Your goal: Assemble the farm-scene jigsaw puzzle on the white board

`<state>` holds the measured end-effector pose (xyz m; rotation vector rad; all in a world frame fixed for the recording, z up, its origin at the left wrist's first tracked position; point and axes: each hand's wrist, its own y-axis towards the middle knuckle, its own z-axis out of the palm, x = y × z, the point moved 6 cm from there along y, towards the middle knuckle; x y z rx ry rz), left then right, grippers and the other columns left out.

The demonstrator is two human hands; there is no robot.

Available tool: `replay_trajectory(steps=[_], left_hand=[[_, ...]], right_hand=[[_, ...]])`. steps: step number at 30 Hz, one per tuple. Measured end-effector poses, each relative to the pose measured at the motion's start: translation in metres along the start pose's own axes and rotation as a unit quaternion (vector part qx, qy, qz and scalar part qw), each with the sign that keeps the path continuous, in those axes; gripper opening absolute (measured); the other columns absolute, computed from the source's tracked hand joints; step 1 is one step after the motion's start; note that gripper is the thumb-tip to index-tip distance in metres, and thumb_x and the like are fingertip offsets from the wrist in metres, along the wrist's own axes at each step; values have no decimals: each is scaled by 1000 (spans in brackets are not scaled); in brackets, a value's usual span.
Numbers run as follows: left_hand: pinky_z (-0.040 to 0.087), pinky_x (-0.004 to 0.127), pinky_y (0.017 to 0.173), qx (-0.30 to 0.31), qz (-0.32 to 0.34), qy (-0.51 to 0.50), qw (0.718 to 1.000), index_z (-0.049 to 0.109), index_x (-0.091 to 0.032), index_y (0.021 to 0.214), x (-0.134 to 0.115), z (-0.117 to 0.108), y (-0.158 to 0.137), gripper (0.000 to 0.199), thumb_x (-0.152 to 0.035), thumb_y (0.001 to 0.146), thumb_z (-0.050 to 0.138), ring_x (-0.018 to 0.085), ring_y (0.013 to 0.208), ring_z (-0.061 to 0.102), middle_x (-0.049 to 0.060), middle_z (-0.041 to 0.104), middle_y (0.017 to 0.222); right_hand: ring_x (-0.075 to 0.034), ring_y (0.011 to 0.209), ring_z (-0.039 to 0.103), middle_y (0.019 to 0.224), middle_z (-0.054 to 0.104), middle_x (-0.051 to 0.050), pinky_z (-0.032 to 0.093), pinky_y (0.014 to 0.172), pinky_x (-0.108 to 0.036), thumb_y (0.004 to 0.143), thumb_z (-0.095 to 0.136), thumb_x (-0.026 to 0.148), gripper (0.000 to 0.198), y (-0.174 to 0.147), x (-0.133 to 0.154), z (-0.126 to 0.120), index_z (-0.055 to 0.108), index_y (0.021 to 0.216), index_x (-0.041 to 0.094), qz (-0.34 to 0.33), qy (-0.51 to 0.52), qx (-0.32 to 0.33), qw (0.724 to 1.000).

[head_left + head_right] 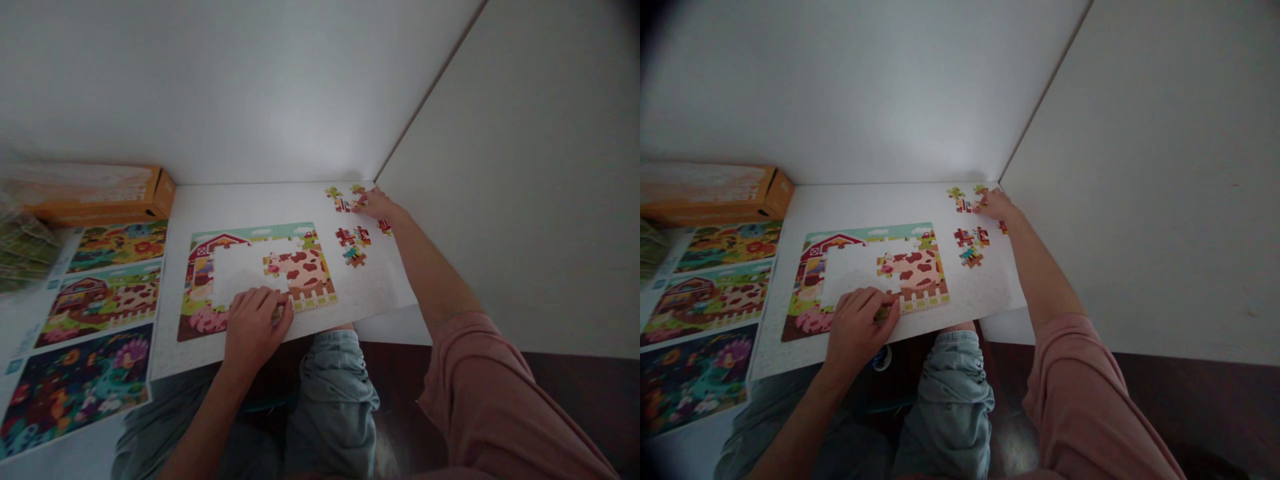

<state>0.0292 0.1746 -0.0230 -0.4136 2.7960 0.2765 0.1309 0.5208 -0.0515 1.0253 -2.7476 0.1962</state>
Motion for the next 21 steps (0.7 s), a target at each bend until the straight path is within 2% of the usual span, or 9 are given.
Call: replay_trajectory(steps=[3,7,10,12,15,19,21], left_hand=[[30,37,73,-3,4,-5,1000,49,-21,75,1,0,-1,15,-22,73,34,20,79,43,5,48,76],[30,38,73,-13,11,-25,1000,49,-22,76,4,1,-3,15,-23,73,35,20,79,42,5,48,76],[30,38,74,-20,17,-46,999,48,-23,77,8,3,-5,14,-24,73,35,20,80,42,5,48,77],[30,38,74,-27,13,-60,998,47,-24,78,10,4,-5,13,-25,72,35,20,81,42,4,48,77],[30,37,74,-41,-4,-80,996,46,-24,79,14,4,-6,12,-26,71,37,19,79,43,4,48,76],[32,36,72,-77,-31,-118,990,45,-24,85,20,3,-9,16,-25,69,41,18,75,45,3,48,74],[33,36,72,-109,-48,-139,983,44,-24,87,25,1,-12,19,-24,68,43,17,74,45,2,48,74]], right_hand=[[-18,75,43,86,46,-7,33,63,-30,62,52,38,33,-7,-3,1,45,85,16,4,41,-20,999],[-12,68,43,80,48,-3,34,59,-26,67,48,31,32,-26,13,-8,40,94,17,-23,145,-85,985],[-11,65,43,78,49,-1,35,59,-25,69,46,28,28,-45,47,-24,40,95,20,-94,297,-131,941],[-11,67,45,77,49,0,37,59,-25,70,45,30,23,-58,76,-29,41,91,23,-128,369,-105,915],[-12,67,47,74,49,1,39,59,-26,68,49,30,19,-77,117,-31,41,84,25,-140,446,-93,879],[-10,69,48,71,47,3,41,63,-26,67,50,29,17,-91,153,-15,39,79,25,-176,534,-102,821],[-10,69,48,72,46,3,42,62,-25,67,50,30,18,-91,159,-1,39,80,25,-174,550,-99,811]])
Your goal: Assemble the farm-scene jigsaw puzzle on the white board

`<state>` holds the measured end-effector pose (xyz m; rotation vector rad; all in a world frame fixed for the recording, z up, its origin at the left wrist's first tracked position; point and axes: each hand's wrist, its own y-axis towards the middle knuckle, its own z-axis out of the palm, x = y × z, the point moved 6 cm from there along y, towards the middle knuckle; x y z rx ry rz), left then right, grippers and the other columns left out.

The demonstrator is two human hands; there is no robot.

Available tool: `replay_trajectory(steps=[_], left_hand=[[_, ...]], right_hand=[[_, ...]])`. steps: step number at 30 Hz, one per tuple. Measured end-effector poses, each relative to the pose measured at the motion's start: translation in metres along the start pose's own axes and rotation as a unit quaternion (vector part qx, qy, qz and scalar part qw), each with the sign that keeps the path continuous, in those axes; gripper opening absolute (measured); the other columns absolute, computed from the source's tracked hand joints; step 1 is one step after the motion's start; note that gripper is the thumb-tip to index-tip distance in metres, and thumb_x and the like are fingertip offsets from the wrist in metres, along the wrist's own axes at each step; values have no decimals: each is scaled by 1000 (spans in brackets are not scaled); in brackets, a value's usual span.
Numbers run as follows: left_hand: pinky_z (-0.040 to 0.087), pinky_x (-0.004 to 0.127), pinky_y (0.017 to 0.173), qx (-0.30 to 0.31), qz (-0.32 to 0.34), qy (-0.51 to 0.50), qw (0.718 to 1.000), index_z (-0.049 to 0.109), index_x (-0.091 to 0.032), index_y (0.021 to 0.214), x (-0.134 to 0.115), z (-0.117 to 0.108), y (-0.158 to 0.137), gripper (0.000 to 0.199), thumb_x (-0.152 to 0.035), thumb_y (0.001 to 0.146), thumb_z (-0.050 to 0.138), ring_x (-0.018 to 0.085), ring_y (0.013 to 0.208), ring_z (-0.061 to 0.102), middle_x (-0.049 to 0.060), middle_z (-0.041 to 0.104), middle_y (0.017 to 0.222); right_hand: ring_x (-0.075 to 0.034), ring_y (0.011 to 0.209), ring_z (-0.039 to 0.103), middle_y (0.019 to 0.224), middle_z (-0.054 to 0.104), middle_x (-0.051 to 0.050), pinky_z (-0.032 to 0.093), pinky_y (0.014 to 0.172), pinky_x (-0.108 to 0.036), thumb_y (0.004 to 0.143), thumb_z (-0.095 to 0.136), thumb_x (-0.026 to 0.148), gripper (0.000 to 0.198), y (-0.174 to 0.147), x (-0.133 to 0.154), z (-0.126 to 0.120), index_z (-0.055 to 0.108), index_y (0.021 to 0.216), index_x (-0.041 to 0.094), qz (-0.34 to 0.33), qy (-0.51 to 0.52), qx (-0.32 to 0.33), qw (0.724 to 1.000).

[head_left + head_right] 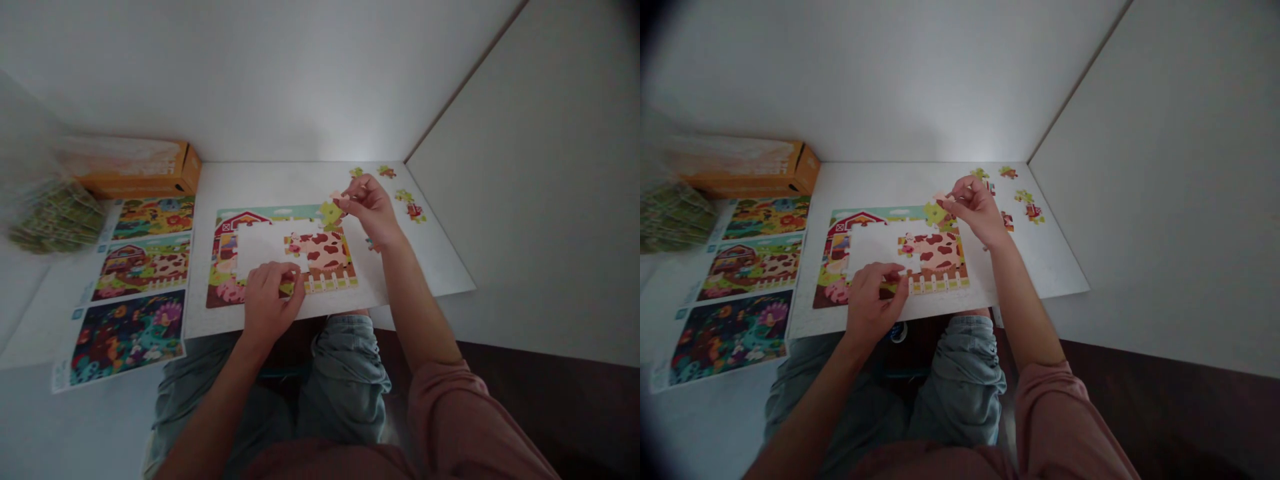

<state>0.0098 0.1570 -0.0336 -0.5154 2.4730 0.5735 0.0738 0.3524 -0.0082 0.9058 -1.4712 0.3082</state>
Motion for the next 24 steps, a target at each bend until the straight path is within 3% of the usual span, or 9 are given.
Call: replay_trajectory(steps=[6,10,15,19,24], left_hand=[[33,35,73,-96,-31,-22,995,46,-23,81,15,-17,-7,18,-22,63,49,16,74,44,2,48,73],[30,37,77,-94,-37,7,995,47,-23,83,25,-20,-3,21,-23,63,50,18,76,43,2,48,72],[31,36,77,-67,-46,16,997,44,-23,91,32,-14,2,26,-27,65,47,18,78,43,3,47,77],[26,39,79,-18,-38,62,997,43,-24,95,25,-6,-1,30,-31,66,46,22,88,39,4,45,88],[23,41,81,28,-13,105,994,39,-26,102,14,0,-8,35,-32,68,43,24,97,32,4,40,102]], right_hand=[[-10,69,47,74,45,3,43,59,-24,63,54,33,22,0,-22,-7,44,81,25,22,-28,-20,999],[-9,63,48,67,45,4,42,54,-22,61,56,31,21,-2,-24,-8,43,75,23,46,-9,-8,999],[-8,54,46,59,47,4,37,44,-19,56,60,34,25,-15,-27,23,43,69,20,71,-33,96,992],[-9,55,46,61,50,2,35,46,-21,57,58,36,23,-30,-27,51,45,66,20,67,-81,202,974],[-11,56,44,63,50,2,33,49,-23,61,54,37,18,-35,-28,64,47,66,20,35,-170,269,947]])
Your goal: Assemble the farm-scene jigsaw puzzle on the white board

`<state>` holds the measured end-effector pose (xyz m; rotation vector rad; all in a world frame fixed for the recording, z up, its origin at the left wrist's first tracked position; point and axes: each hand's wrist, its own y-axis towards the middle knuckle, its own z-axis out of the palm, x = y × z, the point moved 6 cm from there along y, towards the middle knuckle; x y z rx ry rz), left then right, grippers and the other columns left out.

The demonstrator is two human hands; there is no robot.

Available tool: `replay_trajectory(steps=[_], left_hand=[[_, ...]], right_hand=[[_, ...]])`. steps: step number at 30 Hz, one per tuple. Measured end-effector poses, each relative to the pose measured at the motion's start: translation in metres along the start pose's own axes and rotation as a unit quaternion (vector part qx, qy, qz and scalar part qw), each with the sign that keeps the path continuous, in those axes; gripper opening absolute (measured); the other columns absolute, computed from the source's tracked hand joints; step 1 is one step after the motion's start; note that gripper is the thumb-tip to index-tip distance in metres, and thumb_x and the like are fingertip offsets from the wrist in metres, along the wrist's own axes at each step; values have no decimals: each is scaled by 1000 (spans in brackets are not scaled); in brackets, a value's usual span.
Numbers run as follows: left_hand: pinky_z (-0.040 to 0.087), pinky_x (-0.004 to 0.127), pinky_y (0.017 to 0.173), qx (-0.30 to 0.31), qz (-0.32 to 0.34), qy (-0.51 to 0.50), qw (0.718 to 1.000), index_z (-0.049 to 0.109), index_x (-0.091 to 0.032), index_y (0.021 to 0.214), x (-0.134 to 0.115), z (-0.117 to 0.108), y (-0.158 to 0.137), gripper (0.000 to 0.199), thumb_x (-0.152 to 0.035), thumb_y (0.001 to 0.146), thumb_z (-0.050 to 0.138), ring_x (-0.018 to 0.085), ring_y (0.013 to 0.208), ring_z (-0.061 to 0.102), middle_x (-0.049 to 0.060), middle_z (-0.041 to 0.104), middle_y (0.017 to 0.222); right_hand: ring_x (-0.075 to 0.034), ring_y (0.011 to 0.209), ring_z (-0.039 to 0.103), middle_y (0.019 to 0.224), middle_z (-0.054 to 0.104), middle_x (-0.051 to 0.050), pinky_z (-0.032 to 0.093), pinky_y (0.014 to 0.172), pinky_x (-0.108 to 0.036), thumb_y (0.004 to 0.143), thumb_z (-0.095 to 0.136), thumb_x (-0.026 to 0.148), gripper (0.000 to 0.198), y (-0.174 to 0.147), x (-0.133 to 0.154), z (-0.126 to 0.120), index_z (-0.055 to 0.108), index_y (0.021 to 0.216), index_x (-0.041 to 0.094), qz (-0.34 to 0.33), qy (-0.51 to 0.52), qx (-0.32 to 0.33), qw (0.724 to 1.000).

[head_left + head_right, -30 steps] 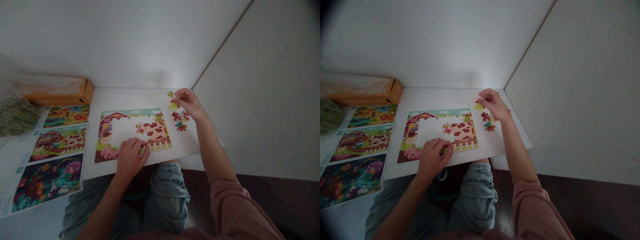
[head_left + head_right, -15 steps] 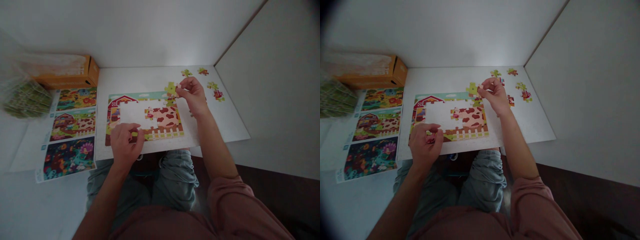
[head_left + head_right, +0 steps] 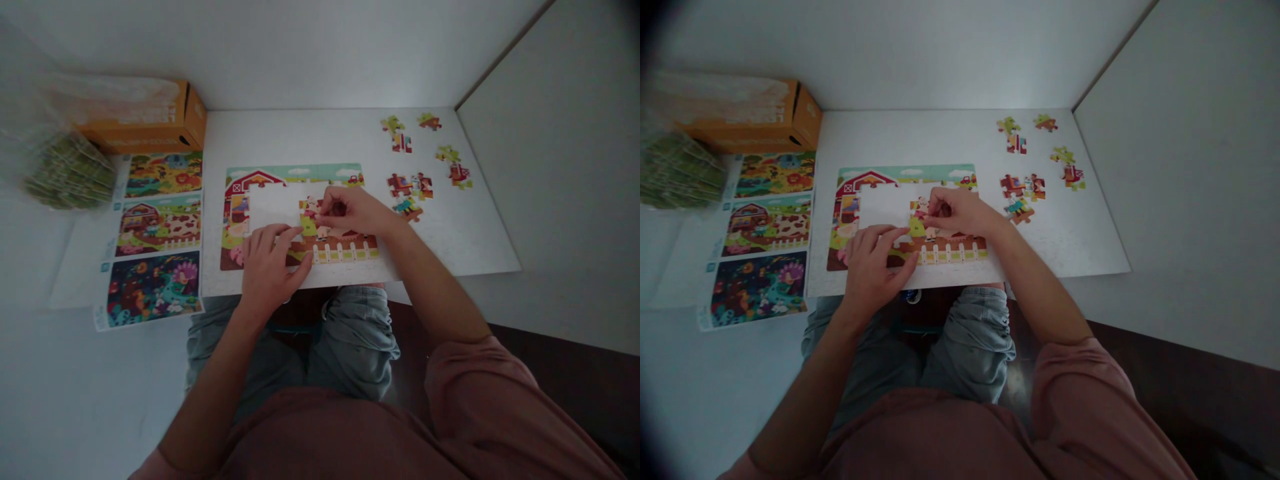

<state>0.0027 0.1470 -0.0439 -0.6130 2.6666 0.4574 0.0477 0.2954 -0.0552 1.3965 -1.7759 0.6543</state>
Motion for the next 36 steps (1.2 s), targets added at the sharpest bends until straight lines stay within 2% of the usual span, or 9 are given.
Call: replay_trajectory(steps=[4,7,12,21,28,36], left_hand=[[22,42,81,14,26,6,1000,38,-28,104,-6,1,-1,38,-30,67,45,25,100,29,2,37,108],[21,43,82,29,34,6,999,37,-30,105,-10,2,-3,37,-30,68,44,25,103,26,-1,35,112],[18,45,84,47,38,17,998,36,-30,106,-13,5,-6,38,-32,69,43,25,106,23,-2,32,115],[19,48,83,24,36,33,999,37,-30,106,-15,3,-8,39,-32,68,45,27,105,23,-1,34,113],[17,47,84,24,21,38,999,38,-30,105,-12,5,-8,36,-33,69,43,26,107,21,-1,34,113],[18,46,84,30,21,32,999,38,-29,104,-13,3,-7,36,-33,68,44,26,105,24,0,35,112]], right_hand=[[-12,59,43,65,49,1,31,52,-24,58,56,38,21,3,-3,-5,49,65,19,-22,-65,-14,998],[-11,58,42,64,49,1,29,51,-24,60,54,40,22,2,-7,-8,49,69,20,-22,-58,-29,998],[-13,61,42,64,48,0,28,53,-24,56,57,40,25,0,-7,-8,50,68,19,-28,-69,-2,997],[-15,68,40,68,46,-1,25,61,-27,55,57,38,26,2,-5,-7,49,71,19,-43,-170,9,985],[-19,79,36,81,42,-4,20,70,-31,56,56,41,31,-2,-2,-5,48,75,18,-74,-238,7,968],[-20,80,36,79,42,-3,20,73,-34,56,57,42,31,-3,-2,-8,47,74,18,-57,-215,5,975]])
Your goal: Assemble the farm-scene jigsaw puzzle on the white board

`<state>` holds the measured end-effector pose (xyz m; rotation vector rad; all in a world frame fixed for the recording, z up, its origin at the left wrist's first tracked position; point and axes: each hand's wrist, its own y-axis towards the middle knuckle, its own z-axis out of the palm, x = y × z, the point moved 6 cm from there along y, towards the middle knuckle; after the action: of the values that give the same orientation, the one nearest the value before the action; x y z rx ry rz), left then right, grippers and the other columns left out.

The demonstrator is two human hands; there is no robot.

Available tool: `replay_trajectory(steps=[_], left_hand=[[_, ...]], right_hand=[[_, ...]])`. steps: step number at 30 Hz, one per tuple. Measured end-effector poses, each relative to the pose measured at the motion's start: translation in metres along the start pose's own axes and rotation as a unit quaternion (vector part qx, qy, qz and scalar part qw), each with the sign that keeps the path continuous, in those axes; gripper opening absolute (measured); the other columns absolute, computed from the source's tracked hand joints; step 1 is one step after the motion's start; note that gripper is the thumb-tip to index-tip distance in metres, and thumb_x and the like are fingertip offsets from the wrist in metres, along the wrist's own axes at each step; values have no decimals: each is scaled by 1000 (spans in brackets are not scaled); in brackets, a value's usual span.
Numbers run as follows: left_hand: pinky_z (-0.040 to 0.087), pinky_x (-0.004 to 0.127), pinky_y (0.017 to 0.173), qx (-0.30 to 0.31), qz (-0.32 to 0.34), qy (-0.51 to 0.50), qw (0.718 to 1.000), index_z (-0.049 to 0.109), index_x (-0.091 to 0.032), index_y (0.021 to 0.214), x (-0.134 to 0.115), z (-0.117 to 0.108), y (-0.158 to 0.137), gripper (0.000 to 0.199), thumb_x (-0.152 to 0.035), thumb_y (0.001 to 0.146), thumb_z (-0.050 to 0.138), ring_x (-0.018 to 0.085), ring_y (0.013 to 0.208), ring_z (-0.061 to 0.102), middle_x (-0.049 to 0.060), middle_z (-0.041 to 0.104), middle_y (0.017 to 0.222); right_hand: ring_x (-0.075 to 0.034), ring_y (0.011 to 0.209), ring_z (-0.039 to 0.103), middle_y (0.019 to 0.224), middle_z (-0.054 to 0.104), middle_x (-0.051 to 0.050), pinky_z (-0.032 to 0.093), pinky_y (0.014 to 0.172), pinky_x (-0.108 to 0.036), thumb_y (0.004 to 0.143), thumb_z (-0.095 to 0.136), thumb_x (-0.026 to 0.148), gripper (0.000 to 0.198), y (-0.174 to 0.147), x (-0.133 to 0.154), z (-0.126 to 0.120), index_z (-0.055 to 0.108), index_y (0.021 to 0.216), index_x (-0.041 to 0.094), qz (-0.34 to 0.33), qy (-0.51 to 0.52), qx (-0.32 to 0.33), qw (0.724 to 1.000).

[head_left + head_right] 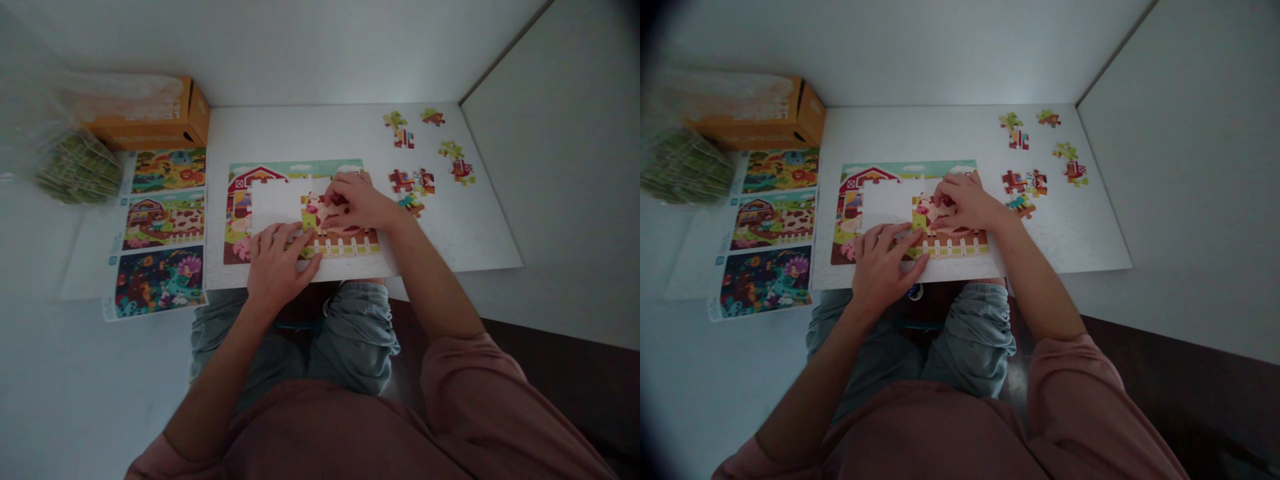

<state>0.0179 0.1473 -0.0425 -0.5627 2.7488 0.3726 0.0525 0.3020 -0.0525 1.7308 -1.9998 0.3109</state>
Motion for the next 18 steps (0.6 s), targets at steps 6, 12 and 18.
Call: replay_trajectory(steps=[6,12,18], left_hand=[[20,45,82,-30,-3,-12,999,43,-30,98,5,-3,-3,30,-30,68,44,24,97,31,2,42,101],[23,43,79,-64,-20,-18,998,50,-27,86,12,-3,-4,19,-29,68,44,23,88,36,4,45,87],[26,43,77,-68,-19,-16,997,50,-27,84,2,-8,1,18,-26,67,45,23,85,38,4,47,84]], right_hand=[[-17,74,39,74,44,-2,27,66,-31,67,48,41,20,-5,-12,-36,45,74,22,89,122,-145,978],[-14,70,35,66,46,0,25,66,-29,71,44,39,16,-40,-57,-96,44,80,25,129,163,-274,939],[-17,77,38,76,47,-3,23,72,-34,64,52,38,24,-82,-106,-94,50,80,21,185,16,-214,959]])
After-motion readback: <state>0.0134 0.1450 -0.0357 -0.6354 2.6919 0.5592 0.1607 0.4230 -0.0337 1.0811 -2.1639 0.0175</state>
